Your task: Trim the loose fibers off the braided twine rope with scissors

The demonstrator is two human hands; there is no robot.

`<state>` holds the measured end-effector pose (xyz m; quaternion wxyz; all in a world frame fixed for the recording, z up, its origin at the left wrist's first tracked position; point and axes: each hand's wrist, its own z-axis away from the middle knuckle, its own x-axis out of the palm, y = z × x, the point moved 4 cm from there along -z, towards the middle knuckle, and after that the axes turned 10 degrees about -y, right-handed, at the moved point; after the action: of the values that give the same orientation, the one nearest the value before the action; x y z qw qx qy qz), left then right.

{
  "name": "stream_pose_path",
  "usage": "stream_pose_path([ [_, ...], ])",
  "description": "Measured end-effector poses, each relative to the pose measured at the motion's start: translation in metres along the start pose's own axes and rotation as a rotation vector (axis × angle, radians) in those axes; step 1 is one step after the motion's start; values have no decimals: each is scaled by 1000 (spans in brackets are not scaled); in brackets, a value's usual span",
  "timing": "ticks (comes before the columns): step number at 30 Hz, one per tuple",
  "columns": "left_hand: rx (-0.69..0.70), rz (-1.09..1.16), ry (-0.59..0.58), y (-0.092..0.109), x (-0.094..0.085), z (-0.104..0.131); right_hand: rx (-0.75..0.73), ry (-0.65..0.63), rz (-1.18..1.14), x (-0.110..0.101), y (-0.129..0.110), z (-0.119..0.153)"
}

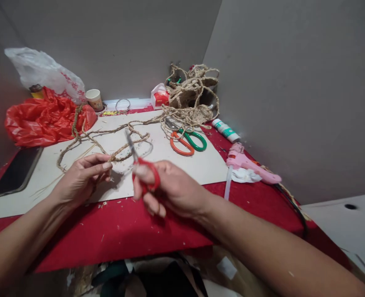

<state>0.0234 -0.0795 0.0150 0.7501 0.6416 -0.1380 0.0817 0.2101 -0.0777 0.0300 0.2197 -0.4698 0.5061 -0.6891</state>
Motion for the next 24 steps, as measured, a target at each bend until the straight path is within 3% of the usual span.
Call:
stream_pose_path([
  [2,-11,26,-1,0,0,0,88,-115,-44,10,16,0],
  [5,-35,62,-6,0,1,1,143,-188,-141,12,32,-6],
  [11,-69,125,-4,-2,3,4,161,-323,-361,9,43,-13],
  [24,-71,174,-59,3,8,7,70,-383,-539,7,43,-17],
])
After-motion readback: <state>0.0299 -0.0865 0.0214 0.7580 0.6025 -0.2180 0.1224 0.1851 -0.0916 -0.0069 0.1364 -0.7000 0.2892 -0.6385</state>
